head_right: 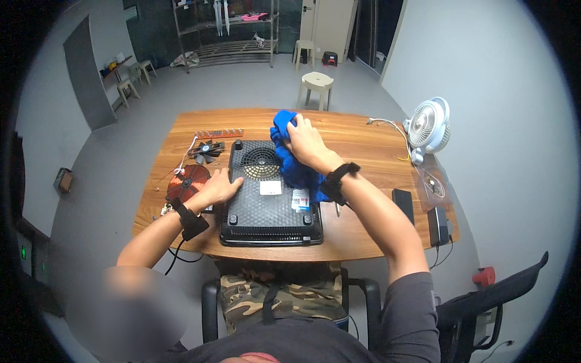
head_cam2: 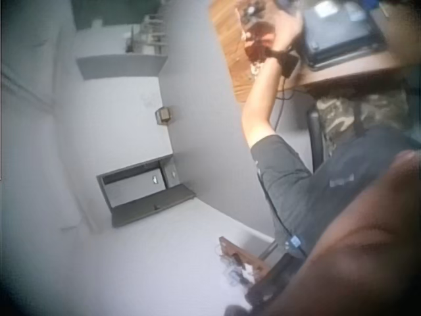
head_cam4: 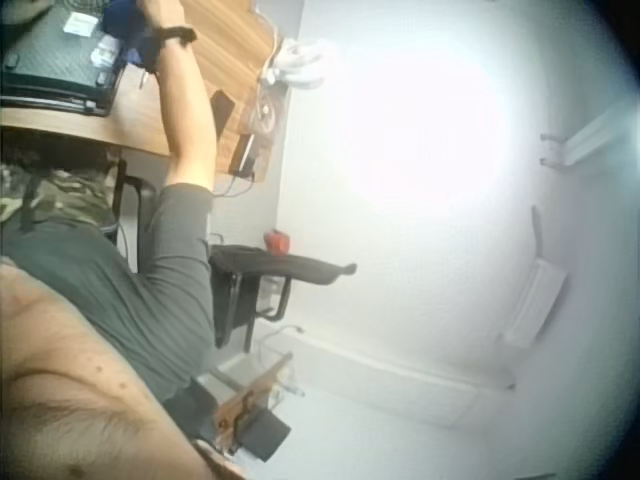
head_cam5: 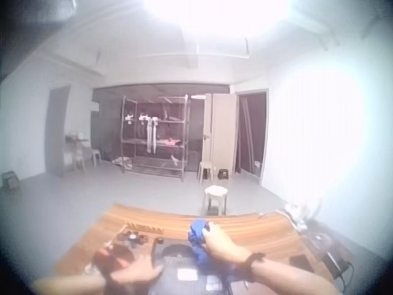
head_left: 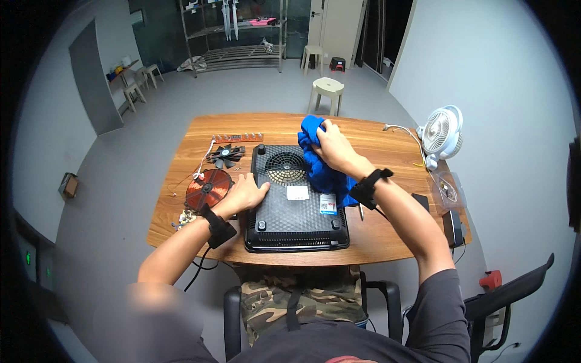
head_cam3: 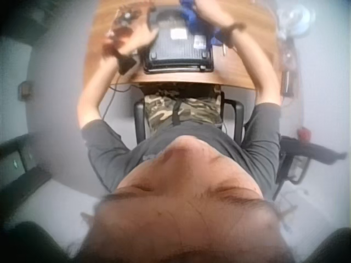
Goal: The person wipes the interior and exterior of a black plastic device casing with a blue cloth, then places a copper-colored circular component inside and secures it with a screwdriver. The person continues to tighten screws on the component within the casing.
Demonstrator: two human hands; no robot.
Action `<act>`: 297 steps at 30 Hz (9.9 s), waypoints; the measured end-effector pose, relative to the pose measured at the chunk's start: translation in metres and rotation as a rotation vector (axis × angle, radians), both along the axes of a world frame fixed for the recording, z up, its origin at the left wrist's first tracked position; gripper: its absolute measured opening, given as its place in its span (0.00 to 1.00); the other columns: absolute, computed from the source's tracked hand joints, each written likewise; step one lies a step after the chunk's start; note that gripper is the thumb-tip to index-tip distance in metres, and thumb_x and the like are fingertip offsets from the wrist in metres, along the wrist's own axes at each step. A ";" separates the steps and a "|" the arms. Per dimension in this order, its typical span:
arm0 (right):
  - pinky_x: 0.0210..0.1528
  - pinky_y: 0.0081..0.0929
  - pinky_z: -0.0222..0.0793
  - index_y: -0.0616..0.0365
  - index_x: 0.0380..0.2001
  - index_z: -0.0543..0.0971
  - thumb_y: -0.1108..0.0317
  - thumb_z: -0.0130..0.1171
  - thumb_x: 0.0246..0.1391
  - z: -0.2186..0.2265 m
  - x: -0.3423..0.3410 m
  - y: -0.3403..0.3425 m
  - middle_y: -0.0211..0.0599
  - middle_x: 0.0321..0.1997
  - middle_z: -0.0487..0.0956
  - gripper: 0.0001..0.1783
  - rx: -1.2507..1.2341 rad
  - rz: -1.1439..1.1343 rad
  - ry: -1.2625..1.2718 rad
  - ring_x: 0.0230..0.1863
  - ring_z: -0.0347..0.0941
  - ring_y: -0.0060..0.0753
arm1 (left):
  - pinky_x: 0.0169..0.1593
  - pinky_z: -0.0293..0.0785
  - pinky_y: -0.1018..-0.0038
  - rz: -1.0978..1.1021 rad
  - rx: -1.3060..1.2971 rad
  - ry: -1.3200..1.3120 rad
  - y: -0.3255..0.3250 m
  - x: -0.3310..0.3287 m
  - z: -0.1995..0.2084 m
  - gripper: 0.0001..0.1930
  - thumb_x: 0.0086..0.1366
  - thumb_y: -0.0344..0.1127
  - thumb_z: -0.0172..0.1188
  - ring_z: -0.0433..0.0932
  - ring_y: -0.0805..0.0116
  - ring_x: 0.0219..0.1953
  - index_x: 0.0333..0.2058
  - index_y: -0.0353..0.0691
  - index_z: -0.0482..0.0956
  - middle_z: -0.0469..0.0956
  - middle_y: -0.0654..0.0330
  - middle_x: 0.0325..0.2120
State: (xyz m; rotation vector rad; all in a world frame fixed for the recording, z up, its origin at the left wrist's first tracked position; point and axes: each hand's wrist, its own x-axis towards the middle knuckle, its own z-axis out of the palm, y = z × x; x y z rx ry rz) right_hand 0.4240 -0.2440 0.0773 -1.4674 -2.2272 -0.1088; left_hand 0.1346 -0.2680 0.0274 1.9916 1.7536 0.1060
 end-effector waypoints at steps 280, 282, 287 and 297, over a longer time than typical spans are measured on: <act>0.52 0.51 0.69 0.60 0.56 0.73 0.53 0.59 0.64 -0.048 -0.066 -0.055 0.49 0.64 0.68 0.26 -0.119 0.449 -0.424 0.56 0.67 0.59 | 0.76 0.38 0.48 -0.745 -0.044 -0.204 -0.038 -0.038 -0.013 0.70 0.50 0.52 0.79 0.26 0.30 0.76 0.74 0.29 0.31 0.30 0.33 0.75; 0.51 0.52 0.69 0.62 0.55 0.73 0.53 0.58 0.64 -0.053 -0.071 -0.045 0.49 0.61 0.69 0.26 -0.069 0.452 -0.403 0.54 0.67 0.59 | 0.76 0.47 0.56 -0.743 0.024 -0.245 -0.050 -0.047 0.000 0.53 0.53 0.40 0.76 0.45 0.39 0.76 0.72 0.31 0.53 0.48 0.37 0.74; 0.54 0.49 0.68 0.64 0.57 0.72 0.54 0.58 0.65 -0.054 -0.095 -0.024 0.50 0.64 0.67 0.27 -0.072 0.409 -0.420 0.55 0.66 0.58 | 0.68 0.67 0.57 -0.802 0.195 -0.066 -0.110 -0.046 0.012 0.31 0.56 0.28 0.67 0.65 0.45 0.69 0.60 0.35 0.75 0.66 0.44 0.67; 0.51 0.41 0.64 0.54 0.45 0.80 0.52 0.58 0.65 -0.037 -0.162 -0.058 0.33 0.49 0.77 0.17 -0.232 0.890 -0.466 0.51 0.67 0.47 | 0.40 0.78 0.66 -0.964 0.474 0.298 -0.138 -0.018 0.010 0.08 0.55 0.33 0.62 0.82 0.59 0.40 0.29 0.35 0.84 0.83 0.54 0.30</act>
